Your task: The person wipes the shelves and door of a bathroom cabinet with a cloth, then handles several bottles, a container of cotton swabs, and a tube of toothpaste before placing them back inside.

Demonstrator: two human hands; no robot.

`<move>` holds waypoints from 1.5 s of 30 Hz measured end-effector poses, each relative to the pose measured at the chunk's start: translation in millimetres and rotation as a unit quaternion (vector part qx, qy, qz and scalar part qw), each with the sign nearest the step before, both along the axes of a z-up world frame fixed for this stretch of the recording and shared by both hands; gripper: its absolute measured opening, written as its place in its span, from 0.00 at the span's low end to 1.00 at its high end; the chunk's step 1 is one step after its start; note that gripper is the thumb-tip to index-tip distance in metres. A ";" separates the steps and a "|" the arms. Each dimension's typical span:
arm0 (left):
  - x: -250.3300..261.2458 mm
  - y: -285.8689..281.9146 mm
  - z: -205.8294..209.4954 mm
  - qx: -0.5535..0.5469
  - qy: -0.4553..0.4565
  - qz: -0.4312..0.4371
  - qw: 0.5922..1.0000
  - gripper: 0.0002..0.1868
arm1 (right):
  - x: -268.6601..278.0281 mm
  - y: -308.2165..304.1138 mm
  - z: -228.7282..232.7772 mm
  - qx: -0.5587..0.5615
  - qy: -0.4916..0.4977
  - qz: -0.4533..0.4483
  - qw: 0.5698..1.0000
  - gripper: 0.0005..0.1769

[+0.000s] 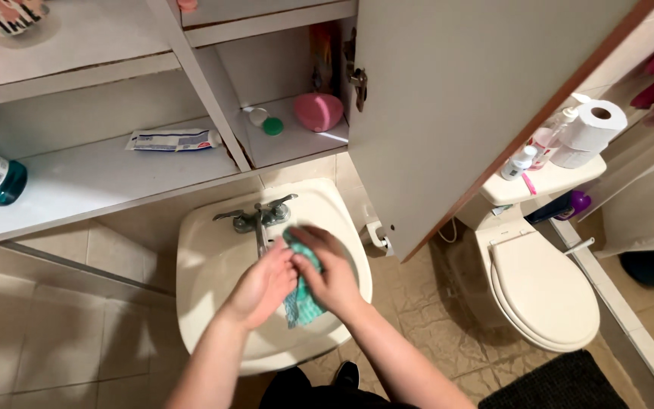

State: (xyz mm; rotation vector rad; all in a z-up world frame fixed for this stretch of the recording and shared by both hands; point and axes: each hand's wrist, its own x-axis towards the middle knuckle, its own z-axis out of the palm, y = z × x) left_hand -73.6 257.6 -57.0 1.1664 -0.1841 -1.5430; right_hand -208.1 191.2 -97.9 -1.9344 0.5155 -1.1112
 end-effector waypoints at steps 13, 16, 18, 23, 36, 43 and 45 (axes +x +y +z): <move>89.7 -20.1 52.1 -0.182 -0.615 0.186 0.744 0.03 | 2.0 -33.1 -63.8 0.534 0.050 -0.222 0.814 0.37; 109.5 -18.5 74.0 -0.264 -0.695 0.245 0.622 0.05 | 3.4 -31.2 -41.7 0.496 -0.105 -0.200 0.838 0.21; 112.8 -17.1 111.2 -0.337 -0.734 0.273 0.523 0.05 | 2.6 -35.8 -32.1 0.567 -0.163 -0.177 0.788 0.18; 161.7 -27.5 181.9 -0.431 -0.784 0.290 0.341 0.14 | 5.5 -39.6 -10.9 0.623 -0.151 -0.155 0.752 0.17; 253.3 -80.0 212.5 -0.177 -0.857 0.217 0.433 0.25 | 6.7 -30.7 22.7 0.647 -0.066 -0.119 0.750 0.26; 228.8 -87.4 218.0 -0.246 -0.862 0.208 0.392 0.29 | 8.5 -24.8 38.0 0.616 0.025 -0.097 0.782 0.23; 241.0 -79.6 208.9 -0.193 -0.878 0.236 0.370 0.34 | 9.7 -24.7 33.5 0.621 0.014 -0.092 0.779 0.23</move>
